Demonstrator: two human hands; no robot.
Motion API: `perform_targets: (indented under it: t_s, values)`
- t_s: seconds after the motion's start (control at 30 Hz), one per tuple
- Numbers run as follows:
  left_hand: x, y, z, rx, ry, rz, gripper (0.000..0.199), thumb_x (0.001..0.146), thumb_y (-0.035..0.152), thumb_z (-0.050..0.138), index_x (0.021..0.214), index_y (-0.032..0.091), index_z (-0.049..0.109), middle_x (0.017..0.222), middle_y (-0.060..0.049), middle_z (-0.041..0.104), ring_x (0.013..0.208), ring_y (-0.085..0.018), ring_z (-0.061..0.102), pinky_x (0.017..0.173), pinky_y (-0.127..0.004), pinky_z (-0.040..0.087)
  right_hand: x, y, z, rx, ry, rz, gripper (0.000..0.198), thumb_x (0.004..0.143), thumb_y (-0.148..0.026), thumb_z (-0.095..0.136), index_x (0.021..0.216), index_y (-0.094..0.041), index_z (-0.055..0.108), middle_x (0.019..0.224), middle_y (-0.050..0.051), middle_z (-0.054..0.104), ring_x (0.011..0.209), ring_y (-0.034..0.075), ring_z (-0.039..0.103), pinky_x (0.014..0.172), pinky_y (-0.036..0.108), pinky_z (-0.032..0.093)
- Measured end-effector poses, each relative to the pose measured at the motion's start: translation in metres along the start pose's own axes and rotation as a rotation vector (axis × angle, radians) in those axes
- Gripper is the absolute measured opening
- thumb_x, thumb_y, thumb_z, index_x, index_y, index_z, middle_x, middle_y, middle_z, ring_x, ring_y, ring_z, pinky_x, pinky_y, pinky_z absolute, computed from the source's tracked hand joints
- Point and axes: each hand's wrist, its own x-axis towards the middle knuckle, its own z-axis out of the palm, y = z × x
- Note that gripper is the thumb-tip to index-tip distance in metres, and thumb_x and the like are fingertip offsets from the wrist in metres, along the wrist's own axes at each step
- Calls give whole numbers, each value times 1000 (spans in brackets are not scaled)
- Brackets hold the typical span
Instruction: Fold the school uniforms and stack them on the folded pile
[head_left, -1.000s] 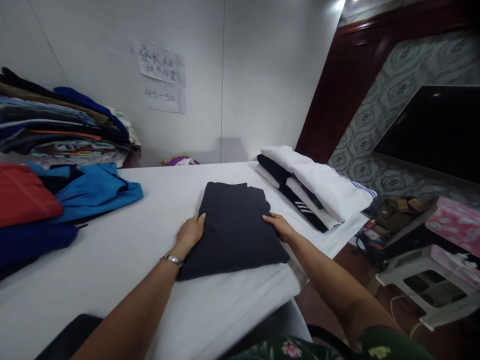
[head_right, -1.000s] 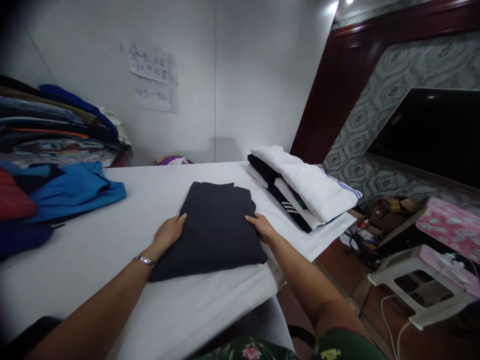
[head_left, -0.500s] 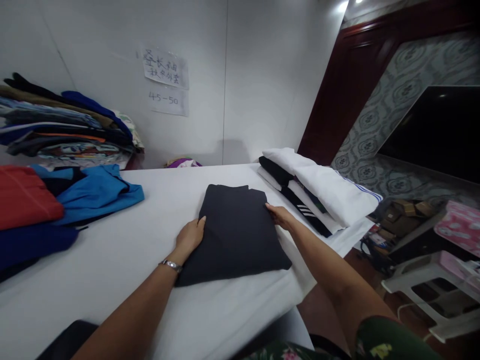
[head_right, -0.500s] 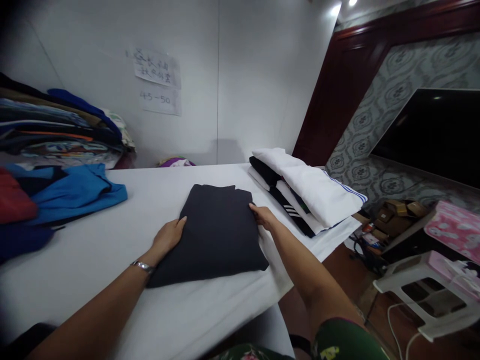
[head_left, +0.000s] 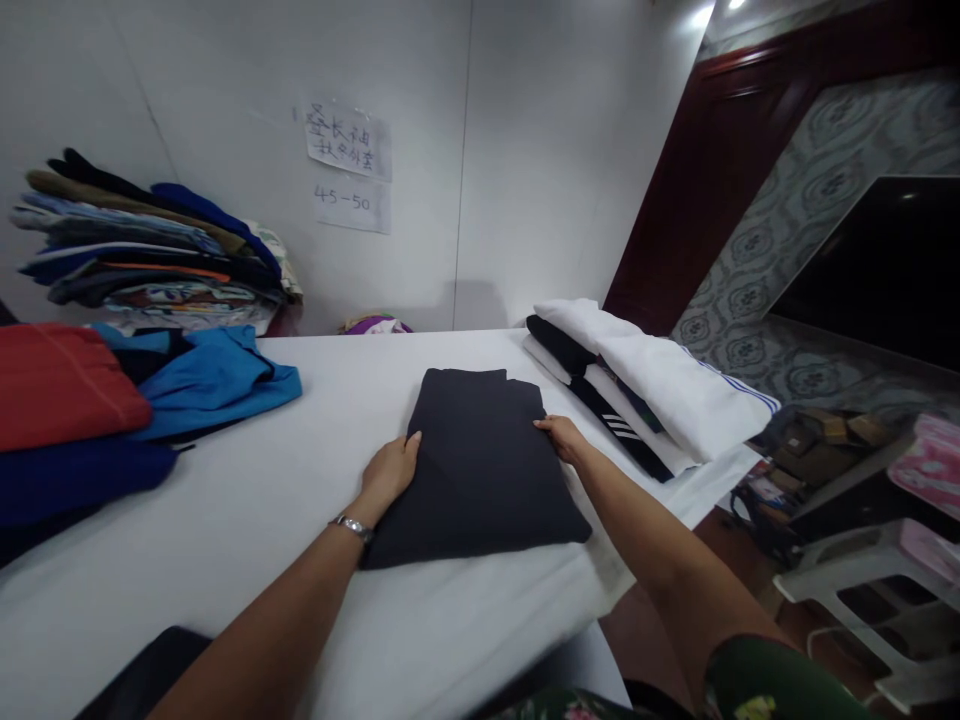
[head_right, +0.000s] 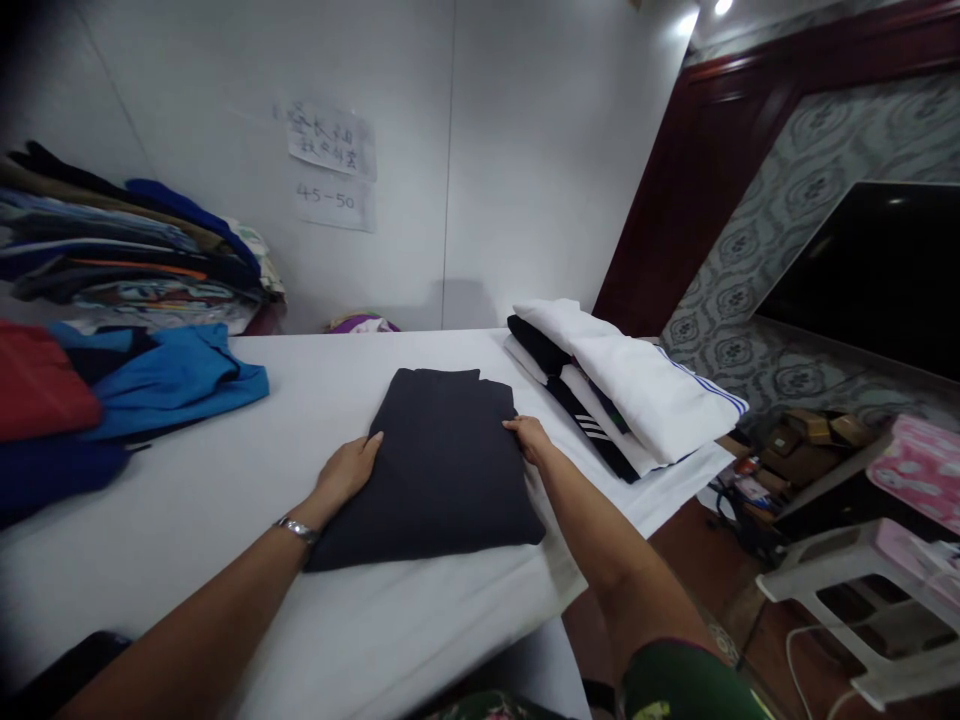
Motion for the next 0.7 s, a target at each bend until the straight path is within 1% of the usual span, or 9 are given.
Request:
perform_targets:
  t_s: [0.07,0.13,0.2,0.27,0.33,0.4,0.57,0.63,0.7]
  values:
    - [0,0,0,-14,5,-7,56,95,45,25,102,12,70,111,-18,70,105,-30,65,83,-35,48,-2,0,-2,-43,54,-7,28,72,-25,69,97,-14,63,72,5,68,61,17,62,55,26,48]
    - [-1,-1,0,-34,7,-16,56,95,45,25,103,12,70,112,-18,70,106,-30,65,83,-35,48,-6,-2,-5,-78,108,-20,44,75,-28,67,116,-14,59,91,9,70,74,19,65,58,26,48]
    - [-1,-1,0,-57,5,-24,58,95,47,24,104,13,70,114,-17,70,107,-29,64,85,-35,47,-10,-5,-7,-94,138,-37,63,77,-32,66,135,-16,46,111,13,67,89,22,65,63,28,50]
    - [-1,-1,-1,-79,1,-33,60,95,48,21,108,13,69,117,-16,69,110,-29,63,87,-34,47,-12,-9,-5,-88,135,-54,76,79,-36,63,146,-18,31,125,14,61,100,23,64,69,30,52]
    - [-2,-1,-2,-97,-4,-45,63,95,50,19,111,13,68,119,-17,68,112,-28,62,88,-34,47,-13,-11,-1,-72,123,-75,83,81,-36,62,150,-20,21,129,13,60,104,23,64,75,32,53]
    - [-3,0,-3,-111,-13,-57,65,95,51,18,112,12,67,121,-18,67,113,-30,62,90,-36,46,-13,-12,5,-97,110,-95,84,81,-34,62,151,-20,17,125,12,63,103,23,65,77,32,54]
    - [-4,-1,-3,-139,-22,-53,62,95,47,20,112,12,67,123,-18,65,116,-29,60,93,-35,44,-11,-8,9,-257,104,-96,79,79,-27,61,148,-9,28,115,15,67,97,27,67,80,37,55]
    - [-4,-2,-2,-154,-19,-42,59,96,44,21,111,12,68,124,-17,65,118,-27,59,95,-34,43,-11,-10,6,-302,126,-121,79,78,-26,61,148,-9,28,121,17,63,106,29,64,90,42,51]
    - [-3,-3,-2,-168,-16,-36,56,96,40,21,111,12,67,125,-17,64,119,-26,58,96,-33,42,-13,-14,4,-401,161,-200,79,76,-25,62,147,-12,31,135,16,54,123,31,52,104,45,41]
